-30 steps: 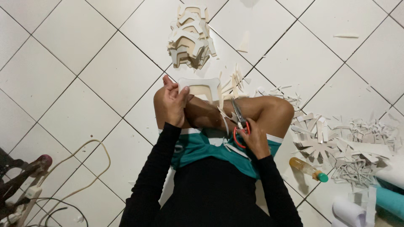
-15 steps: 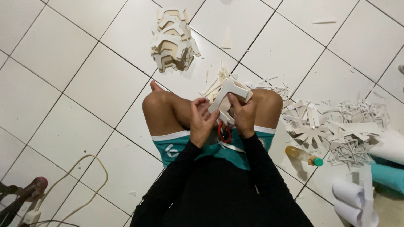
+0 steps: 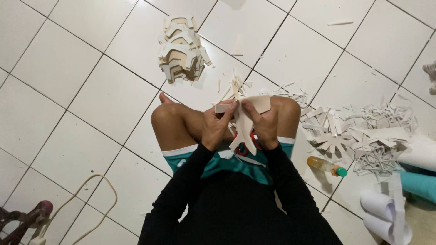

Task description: The person sits on the floor and trims excess material from white foam cutouts with scissors, then places the trimmed pieces onto sorted piles on the floor, repeating the process piece by piece.

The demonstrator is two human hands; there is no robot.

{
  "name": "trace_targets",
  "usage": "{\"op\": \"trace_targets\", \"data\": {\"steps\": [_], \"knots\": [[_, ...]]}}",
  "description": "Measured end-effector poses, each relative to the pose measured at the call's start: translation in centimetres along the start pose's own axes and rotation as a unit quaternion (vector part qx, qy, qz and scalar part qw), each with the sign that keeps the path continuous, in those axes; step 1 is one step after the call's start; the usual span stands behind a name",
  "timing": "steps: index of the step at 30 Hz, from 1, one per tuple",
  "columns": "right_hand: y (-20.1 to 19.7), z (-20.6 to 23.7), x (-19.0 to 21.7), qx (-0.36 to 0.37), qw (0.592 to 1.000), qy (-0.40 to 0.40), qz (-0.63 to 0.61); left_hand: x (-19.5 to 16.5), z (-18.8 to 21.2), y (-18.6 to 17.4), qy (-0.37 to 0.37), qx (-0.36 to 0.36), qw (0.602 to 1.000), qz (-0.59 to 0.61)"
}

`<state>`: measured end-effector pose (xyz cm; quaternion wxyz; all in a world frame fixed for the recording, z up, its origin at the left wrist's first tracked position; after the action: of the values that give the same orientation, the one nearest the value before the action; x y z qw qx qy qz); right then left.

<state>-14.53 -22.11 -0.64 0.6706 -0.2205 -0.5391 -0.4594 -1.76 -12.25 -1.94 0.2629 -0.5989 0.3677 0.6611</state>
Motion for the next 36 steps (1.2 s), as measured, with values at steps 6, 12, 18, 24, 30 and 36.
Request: {"op": "trace_targets", "data": {"steps": [6,12,18,24,30,36], "knots": [[1.5,-1.5,-1.8,0.132,0.978,0.101,-0.123,3.3,0.3,0.4,-0.105,0.079,0.967,0.218],[2.3,-3.4,-4.1,0.136,0.973,0.142,-0.121,5.7,0.0,-0.7,-0.147,0.027,0.941,0.302],[3.0,-2.8,-6.9,0.200,0.907,0.215,-0.301,5.5,-1.1,-3.3,-0.051,-0.125,0.894,0.426],[-0.3,-4.6,-4.7,0.076,0.991,0.014,-0.108,-1.9,0.5,-3.9,0.090,-0.145,0.985,0.016],[0.8,-2.4,-2.8,0.067,0.996,-0.021,0.046,-11.7,1.2,0.0,0.347,-0.055,0.841,-0.411],[1.6,-1.4,-4.0,0.119,0.984,0.105,-0.084,-6.3,-2.0,-2.0,0.091,-0.040,0.975,-0.201]]}}
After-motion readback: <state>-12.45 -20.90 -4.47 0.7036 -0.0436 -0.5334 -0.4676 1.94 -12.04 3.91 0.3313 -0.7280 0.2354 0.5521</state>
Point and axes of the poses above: each hand's wrist, its own z-axis away from the middle knuckle, its own y-axis out of the palm, x = y × z, the point moved 9 cm from there along -z, towards the middle knuckle, and after that the axes turned 10 degrees about y, right-handed, at the moved point
